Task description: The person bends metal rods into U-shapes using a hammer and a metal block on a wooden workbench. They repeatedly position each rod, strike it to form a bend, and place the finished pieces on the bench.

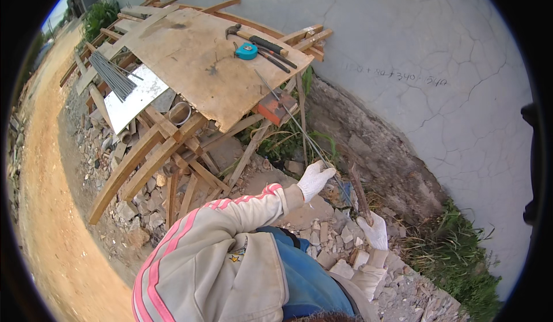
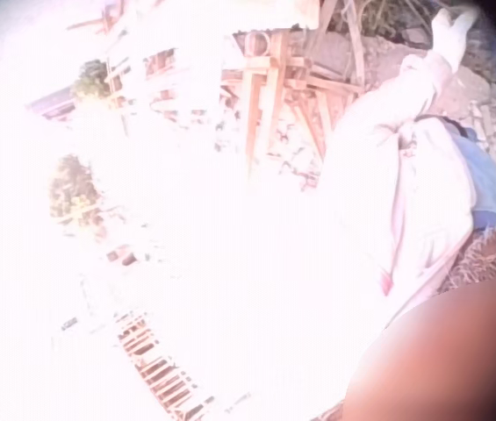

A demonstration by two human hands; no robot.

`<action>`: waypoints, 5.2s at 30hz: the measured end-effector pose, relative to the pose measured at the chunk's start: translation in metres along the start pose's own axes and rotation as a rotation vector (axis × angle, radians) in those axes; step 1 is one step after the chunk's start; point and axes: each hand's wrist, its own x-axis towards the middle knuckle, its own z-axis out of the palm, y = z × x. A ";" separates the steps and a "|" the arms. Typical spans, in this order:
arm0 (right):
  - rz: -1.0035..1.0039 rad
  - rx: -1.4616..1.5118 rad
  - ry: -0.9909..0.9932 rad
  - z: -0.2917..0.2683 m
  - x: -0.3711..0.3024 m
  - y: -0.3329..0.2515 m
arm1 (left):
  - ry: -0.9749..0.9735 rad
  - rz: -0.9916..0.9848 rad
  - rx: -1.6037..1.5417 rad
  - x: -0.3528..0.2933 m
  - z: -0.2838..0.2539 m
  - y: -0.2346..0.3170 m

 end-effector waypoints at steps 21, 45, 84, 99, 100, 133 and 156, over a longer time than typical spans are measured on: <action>-0.098 -0.323 0.204 0.042 -0.024 0.013 | -0.049 0.089 0.280 -0.007 -0.019 0.004; -0.430 -0.204 -0.024 0.062 0.154 -0.139 | 0.736 0.688 1.391 0.103 -0.266 0.225; -0.322 -0.262 0.112 0.031 0.166 -0.196 | 0.745 0.529 1.782 0.138 -0.299 0.232; -0.635 -0.494 -0.274 -0.009 0.282 -0.180 | 0.801 0.398 1.889 0.140 -0.294 0.230; -0.675 -0.514 -0.296 -0.009 0.294 -0.184 | 0.795 0.372 1.884 0.140 -0.294 0.230; -0.866 -0.676 -0.264 0.009 0.360 -0.194 | 0.829 0.288 1.768 0.126 -0.276 0.242; -0.833 -0.756 -0.200 0.013 0.353 -0.192 | -0.256 -0.436 -0.482 -0.040 0.086 -0.034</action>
